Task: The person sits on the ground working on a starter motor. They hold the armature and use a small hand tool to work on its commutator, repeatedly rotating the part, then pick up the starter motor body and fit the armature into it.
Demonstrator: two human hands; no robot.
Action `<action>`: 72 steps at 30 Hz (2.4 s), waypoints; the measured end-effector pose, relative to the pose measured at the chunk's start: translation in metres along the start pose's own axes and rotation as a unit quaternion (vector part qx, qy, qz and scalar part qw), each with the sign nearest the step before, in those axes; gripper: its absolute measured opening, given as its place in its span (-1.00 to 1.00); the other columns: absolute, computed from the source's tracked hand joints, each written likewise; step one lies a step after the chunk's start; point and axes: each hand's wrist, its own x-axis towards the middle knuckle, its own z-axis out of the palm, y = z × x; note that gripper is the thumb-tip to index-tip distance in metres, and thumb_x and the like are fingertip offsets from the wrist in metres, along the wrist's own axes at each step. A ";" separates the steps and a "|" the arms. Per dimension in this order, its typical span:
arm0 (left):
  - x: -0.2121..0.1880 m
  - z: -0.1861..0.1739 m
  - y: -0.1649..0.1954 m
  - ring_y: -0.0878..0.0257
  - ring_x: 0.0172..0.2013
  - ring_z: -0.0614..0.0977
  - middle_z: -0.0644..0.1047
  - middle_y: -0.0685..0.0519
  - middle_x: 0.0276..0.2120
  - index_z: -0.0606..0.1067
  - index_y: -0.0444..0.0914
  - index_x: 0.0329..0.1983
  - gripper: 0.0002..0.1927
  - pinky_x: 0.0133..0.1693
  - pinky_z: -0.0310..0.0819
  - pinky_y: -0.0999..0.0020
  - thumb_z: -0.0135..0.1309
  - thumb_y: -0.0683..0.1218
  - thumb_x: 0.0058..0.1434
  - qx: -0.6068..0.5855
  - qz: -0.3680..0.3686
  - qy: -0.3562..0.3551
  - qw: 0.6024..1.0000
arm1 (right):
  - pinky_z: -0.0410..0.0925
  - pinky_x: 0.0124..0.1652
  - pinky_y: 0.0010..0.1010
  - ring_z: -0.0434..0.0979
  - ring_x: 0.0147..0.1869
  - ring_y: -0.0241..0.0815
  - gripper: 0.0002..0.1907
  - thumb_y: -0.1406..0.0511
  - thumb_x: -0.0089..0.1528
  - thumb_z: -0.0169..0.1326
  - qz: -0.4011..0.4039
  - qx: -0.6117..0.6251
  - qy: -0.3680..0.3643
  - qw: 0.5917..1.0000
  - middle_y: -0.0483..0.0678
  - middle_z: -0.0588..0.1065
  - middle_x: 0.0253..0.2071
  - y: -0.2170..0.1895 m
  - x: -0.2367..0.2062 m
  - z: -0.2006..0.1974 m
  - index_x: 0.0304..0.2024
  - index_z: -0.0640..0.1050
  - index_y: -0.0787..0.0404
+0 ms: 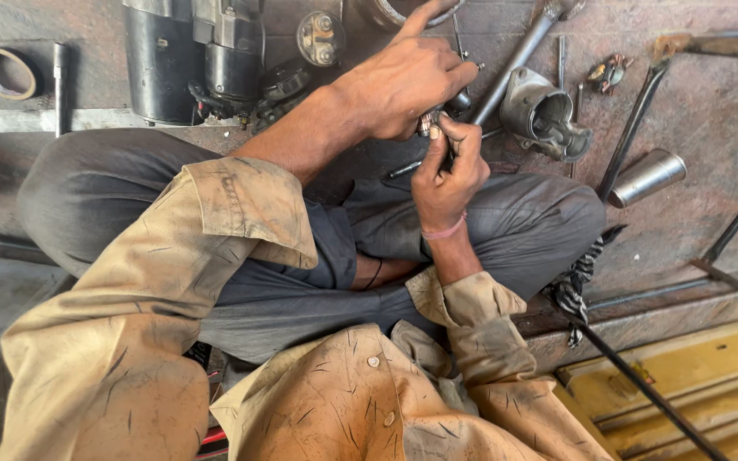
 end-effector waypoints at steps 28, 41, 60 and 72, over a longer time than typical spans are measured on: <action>0.009 -0.022 0.013 0.03 -0.08 0.66 0.54 0.05 -0.30 0.40 -0.27 -0.13 -0.54 0.45 -0.14 -0.15 0.26 -0.19 -0.13 0.071 0.031 -0.040 0.996 | 0.41 -0.26 -0.44 0.59 -0.27 -0.32 -0.91 0.47 0.40 0.15 0.072 0.008 -0.041 0.997 0.01 0.57 -0.32 -0.016 0.005 -0.043 -0.05 0.52 0.36; 0.009 -0.013 0.002 0.07 -0.05 0.67 0.55 0.06 -0.23 0.42 -0.27 -0.15 -0.54 0.43 -0.07 -0.12 0.27 -0.18 -0.16 0.059 0.039 0.004 0.997 | 0.42 -0.25 -0.34 0.66 -0.28 -0.10 -0.91 0.50 0.37 0.17 0.033 -0.011 -0.155 0.987 0.12 0.56 -0.31 -0.015 0.031 -0.050 -0.09 0.52 0.36; -0.009 0.003 0.000 0.00 -0.07 0.67 0.55 -0.01 -0.35 0.44 -0.35 -0.15 -0.65 0.52 -0.22 -0.14 0.23 -0.25 -0.02 0.011 0.004 0.007 1.000 | 0.49 -0.21 -0.24 0.69 -0.17 0.10 -0.94 0.48 0.39 0.09 -0.044 -0.072 -0.042 0.996 0.17 0.58 -0.23 -0.009 0.002 -0.002 -0.11 0.47 0.39; -0.007 -0.008 0.005 -0.04 -0.15 0.67 0.54 -0.05 -0.41 0.42 -0.36 -0.14 -0.56 0.48 -0.22 -0.12 0.26 -0.23 -0.11 0.004 -0.009 -0.017 1.000 | 0.50 -0.15 -0.22 0.69 -0.10 0.14 -0.91 0.52 0.37 0.09 -0.022 -0.069 -0.094 0.993 0.20 0.58 -0.17 -0.031 0.008 -0.021 -0.07 0.48 0.40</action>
